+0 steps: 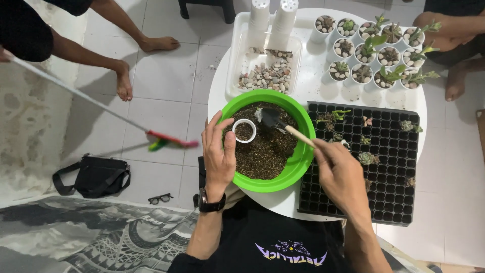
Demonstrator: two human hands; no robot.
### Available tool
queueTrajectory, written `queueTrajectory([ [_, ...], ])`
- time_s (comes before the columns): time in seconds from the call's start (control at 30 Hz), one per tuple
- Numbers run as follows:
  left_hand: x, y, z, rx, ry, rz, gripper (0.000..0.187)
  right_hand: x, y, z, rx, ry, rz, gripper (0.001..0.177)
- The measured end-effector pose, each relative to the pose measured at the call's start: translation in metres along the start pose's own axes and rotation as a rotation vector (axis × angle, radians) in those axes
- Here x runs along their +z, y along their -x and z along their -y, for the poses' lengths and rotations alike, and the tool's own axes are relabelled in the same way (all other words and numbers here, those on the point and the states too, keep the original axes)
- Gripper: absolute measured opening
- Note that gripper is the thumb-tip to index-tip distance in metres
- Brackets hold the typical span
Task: Potting small succulents by scooping soil into a small pot using a cup and a stick.
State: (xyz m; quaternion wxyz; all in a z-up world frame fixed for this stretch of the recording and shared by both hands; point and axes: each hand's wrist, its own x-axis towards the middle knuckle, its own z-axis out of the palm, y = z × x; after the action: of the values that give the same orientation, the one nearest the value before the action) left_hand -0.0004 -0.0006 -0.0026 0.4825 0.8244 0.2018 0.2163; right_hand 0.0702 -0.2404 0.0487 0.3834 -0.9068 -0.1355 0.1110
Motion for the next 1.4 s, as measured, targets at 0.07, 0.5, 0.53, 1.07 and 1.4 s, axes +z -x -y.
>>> queueTrajectory([
  [0.07, 0.000, -0.001, -0.003, 0.004, 0.000, 0.001, 0.058, 0.000, -0.001, 0.001, -0.014, -0.018, 0.035, 0.026],
  [0.5, 0.000, 0.002, -0.004, -0.007, 0.006, -0.002, 0.057, -0.004, -0.008, 0.003, -0.037, -0.072, 0.083, 0.027],
  [0.53, -0.001, 0.001, -0.005, -0.007, 0.006, -0.002, 0.057, -0.004, -0.009, 0.004, -0.038, -0.072, 0.082, 0.027],
  [1.07, 0.000, 0.001, -0.003, -0.021, -0.017, 0.018, 0.057, -0.007, -0.009, -0.007, -0.054, -0.115, 0.006, 0.025],
  [1.4, 0.003, 0.002, -0.002, 0.031, -0.185, 0.075, 0.082, -0.023, -0.007, -0.004, -0.064, -0.122, 0.046, 0.029],
])
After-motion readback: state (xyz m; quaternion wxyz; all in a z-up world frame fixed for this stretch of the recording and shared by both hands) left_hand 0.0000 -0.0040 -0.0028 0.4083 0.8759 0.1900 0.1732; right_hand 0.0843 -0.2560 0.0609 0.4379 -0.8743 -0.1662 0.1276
